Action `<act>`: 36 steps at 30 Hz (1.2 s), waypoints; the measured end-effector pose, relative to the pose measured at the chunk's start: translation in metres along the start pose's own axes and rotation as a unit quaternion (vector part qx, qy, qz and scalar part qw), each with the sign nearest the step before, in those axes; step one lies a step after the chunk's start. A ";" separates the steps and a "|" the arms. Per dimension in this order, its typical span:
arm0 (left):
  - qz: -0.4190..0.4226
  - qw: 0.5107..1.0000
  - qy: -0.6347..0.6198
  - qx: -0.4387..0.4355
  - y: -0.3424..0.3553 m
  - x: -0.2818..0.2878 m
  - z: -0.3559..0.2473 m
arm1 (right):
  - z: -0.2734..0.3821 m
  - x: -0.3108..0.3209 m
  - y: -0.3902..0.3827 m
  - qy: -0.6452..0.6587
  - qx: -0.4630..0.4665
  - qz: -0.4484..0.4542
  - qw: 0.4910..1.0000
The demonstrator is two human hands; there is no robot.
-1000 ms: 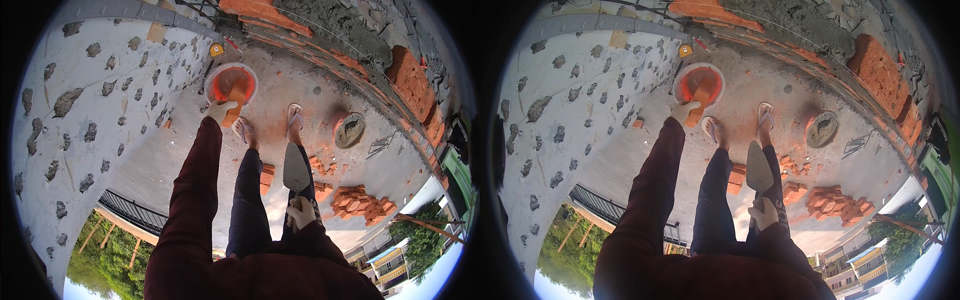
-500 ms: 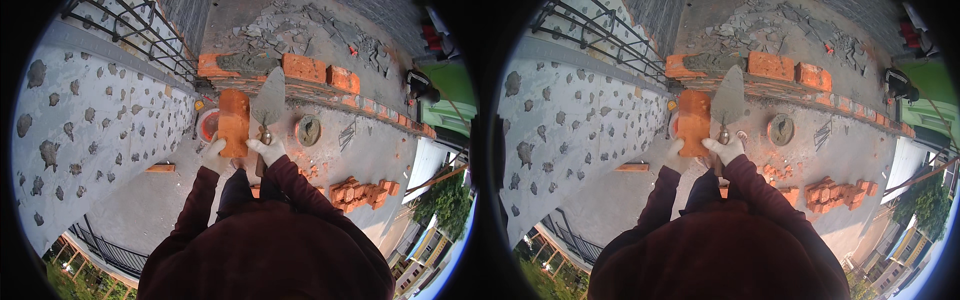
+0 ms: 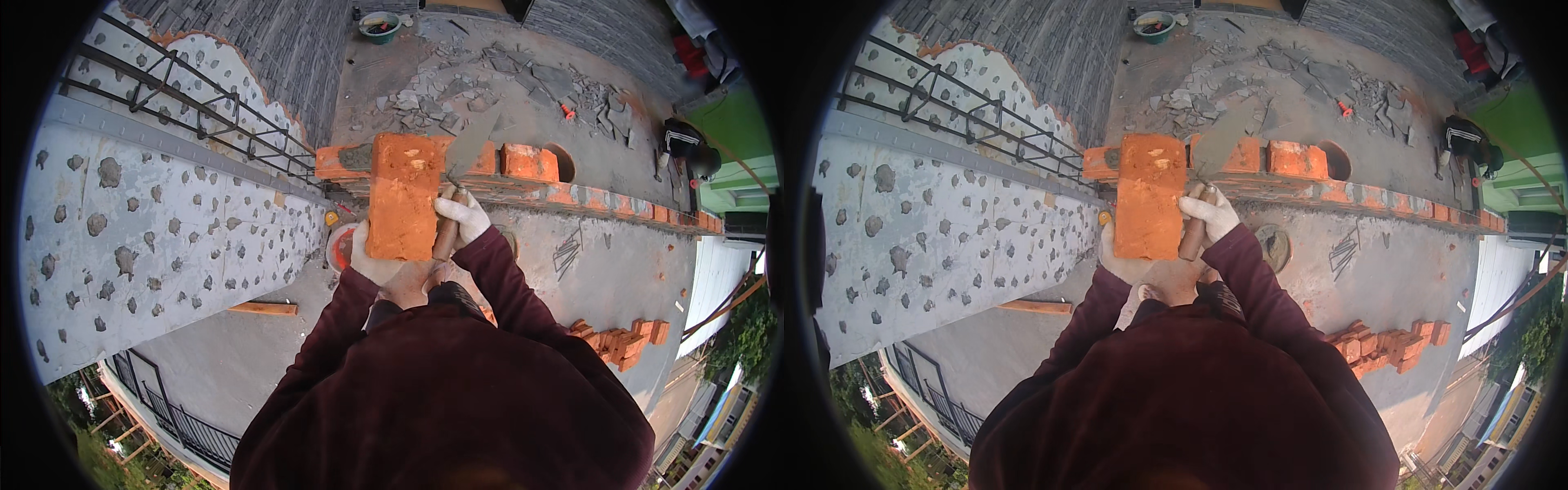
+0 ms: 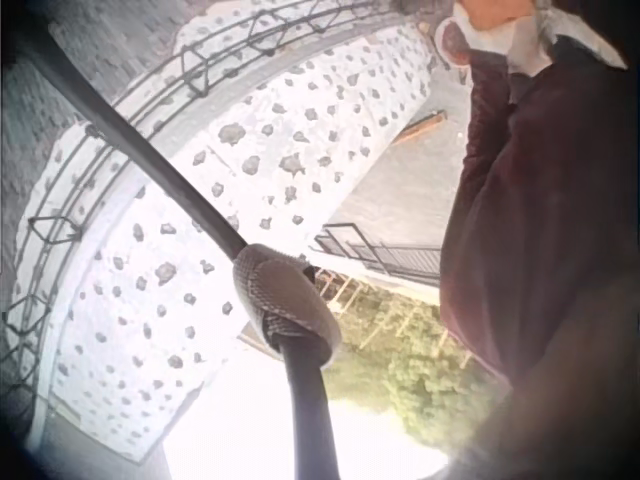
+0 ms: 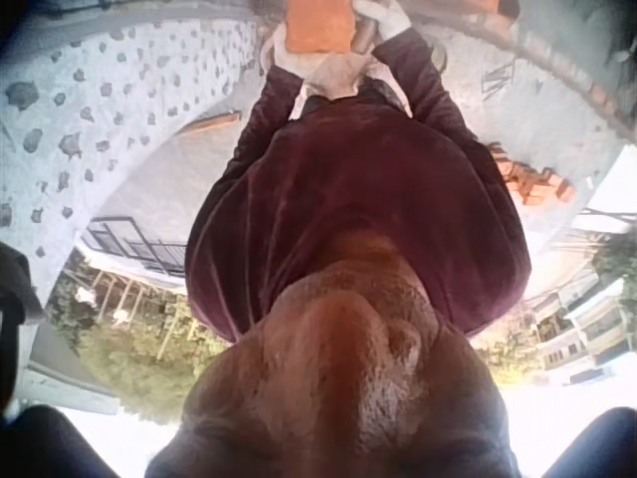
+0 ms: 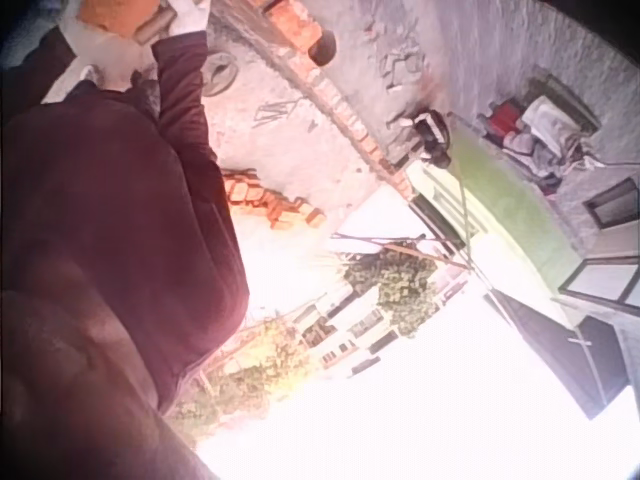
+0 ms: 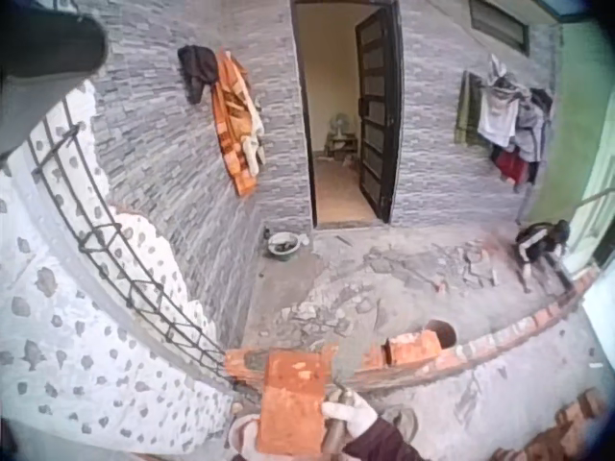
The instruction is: The person scoops mortar from a bucket with a trowel, spreads it on a brick, and places the brick onto a partially built wall. The person repeats this process, adding bricks to the wall and tapping them into place.
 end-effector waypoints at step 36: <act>0.152 0.291 0.944 -0.005 0.284 0.106 -0.120 | 0.030 0.163 -0.220 -0.124 0.288 -0.543 0.779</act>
Point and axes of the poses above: each hand's wrist, its own y-axis towards the middle knuckle, its own x-axis out of the back of the hand, z = x × y, the point moved 7 cm from there along y, towards the middle knuckle, and after that the axes turned 15 degrees about y, right-handed, at the moved point
